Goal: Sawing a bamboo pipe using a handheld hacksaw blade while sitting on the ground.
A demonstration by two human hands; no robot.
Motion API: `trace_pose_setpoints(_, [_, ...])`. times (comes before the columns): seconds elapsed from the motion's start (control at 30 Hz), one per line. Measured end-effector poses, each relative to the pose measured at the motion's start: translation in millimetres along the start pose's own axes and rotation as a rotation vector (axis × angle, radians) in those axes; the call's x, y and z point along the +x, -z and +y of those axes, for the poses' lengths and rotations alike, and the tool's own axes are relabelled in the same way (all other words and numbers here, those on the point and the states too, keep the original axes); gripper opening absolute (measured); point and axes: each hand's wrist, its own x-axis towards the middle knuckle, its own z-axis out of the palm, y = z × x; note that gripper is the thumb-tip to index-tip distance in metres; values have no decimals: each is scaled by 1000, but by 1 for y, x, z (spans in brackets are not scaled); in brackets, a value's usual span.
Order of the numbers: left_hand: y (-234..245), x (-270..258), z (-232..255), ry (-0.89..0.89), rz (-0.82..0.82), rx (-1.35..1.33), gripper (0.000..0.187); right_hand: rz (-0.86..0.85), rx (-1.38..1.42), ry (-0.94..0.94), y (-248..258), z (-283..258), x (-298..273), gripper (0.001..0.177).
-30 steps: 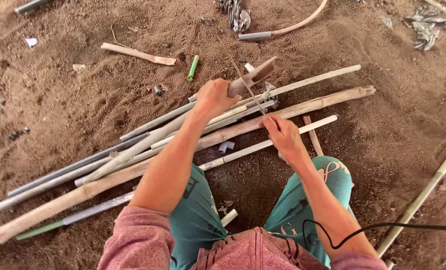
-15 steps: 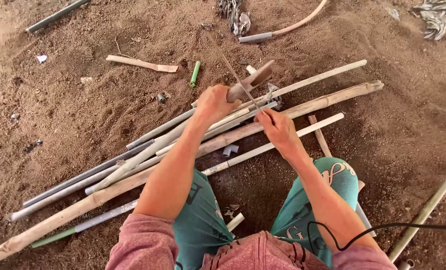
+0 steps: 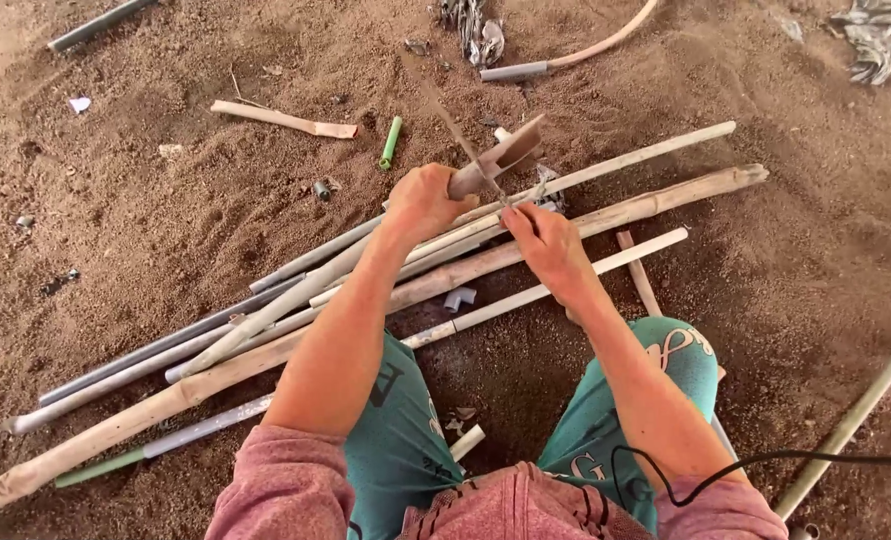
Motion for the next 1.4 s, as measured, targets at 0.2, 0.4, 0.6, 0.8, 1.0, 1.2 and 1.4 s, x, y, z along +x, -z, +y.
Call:
trace_pose_setpoints(0.2, [22,-3,-7,21,65,-84,19,43,-105,98,-15,21,0,56])
trace_pose_setpoints(0.4, [18,1,-1,23,80,-48,18,113,-442,235,-28,24,12,35])
trace_pose_setpoints(0.6, [22,10,-9,38,120,-122,17,183,-847,313,-37,42,21,45])
trace_pose_setpoints(0.8, [16,15,-7,35,123,-49,18,103,-484,257,-25,46,27,37])
trace_pose_setpoints(1.0, [26,6,0,16,145,-135,11,91,-168,162,-23,40,21,49])
trace_pose_setpoints(1.2, [24,3,5,-18,102,-74,17,24,275,90,-21,43,21,33])
trace_pose_setpoints(1.4, [33,6,1,-1,152,-91,15,-41,470,-61,-17,51,15,31])
